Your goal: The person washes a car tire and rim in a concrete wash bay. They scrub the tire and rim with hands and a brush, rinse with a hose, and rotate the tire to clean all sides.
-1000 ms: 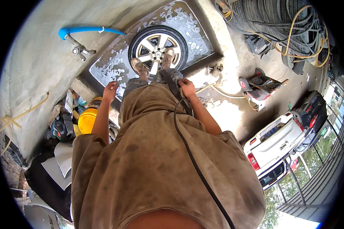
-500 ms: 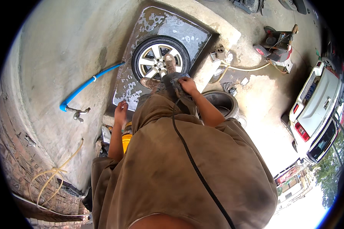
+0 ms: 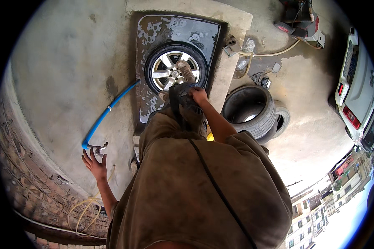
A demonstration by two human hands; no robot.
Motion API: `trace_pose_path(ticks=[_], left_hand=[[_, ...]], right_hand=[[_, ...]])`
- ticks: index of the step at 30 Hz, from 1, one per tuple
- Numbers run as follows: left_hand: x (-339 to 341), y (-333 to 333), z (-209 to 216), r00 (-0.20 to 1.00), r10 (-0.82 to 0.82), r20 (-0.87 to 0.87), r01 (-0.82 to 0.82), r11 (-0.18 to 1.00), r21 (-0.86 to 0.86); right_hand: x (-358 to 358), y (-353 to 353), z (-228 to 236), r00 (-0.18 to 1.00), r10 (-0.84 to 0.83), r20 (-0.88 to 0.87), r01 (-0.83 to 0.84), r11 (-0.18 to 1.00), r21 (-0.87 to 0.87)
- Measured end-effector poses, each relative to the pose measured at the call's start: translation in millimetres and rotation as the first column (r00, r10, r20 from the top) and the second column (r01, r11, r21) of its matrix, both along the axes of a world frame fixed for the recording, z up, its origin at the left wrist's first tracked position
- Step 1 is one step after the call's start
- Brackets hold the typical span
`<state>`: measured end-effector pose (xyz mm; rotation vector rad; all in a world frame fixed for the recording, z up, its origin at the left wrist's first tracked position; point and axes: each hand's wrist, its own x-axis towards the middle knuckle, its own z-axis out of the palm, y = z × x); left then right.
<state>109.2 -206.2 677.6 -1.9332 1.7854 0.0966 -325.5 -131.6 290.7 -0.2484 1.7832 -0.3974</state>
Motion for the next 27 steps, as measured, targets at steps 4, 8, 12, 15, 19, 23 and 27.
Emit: trace_pose_path(ticks=[4, 8, 12, 15, 19, 23, 27], left_hand=[[88.9, 42.1, -13.1, 0.978, 0.185, -0.098, -0.127, 0.897, 0.424], [97.5, 60.0, -26.1, 0.867, 0.454, -0.206, -0.324, 0.827, 0.460], [90.4, 42.7, -31.5, 0.784, 0.594, -0.180, -0.449, 0.743, 0.496], [102.8, 35.0, -29.9, 0.803, 0.562, -0.198, -0.414, 0.765, 0.493], [122.1, 35.7, -30.9, 0.852, 0.466, -0.240, -0.304, 0.812, 0.498], [124.7, 40.0, -37.4, 0.770, 0.597, -0.225, -0.444, 0.755, 0.483], [93.3, 33.5, -40.7, 0.355, 0.886, -0.298, -0.778, 0.456, 0.432]], right_hand=[[3.4, -4.4, 13.0, 0.995, -0.067, 0.078, 0.068, 0.998, -0.010], [6.4, 5.4, 1.7, 0.990, -0.090, 0.111, 0.084, 0.995, 0.054], [14.6, 10.8, -1.0, 0.987, -0.142, 0.069, 0.139, 0.989, 0.057], [18.4, 9.7, -0.1, 0.976, -0.193, 0.103, 0.190, 0.981, 0.044], [25.5, 12.1, -6.6, 0.946, -0.284, 0.155, 0.276, 0.959, 0.068], [33.4, 22.3, -19.5, 0.945, -0.290, 0.150, 0.285, 0.957, 0.054], [29.1, 24.9, -21.3, 0.962, -0.258, 0.089, 0.259, 0.966, 0.006]])
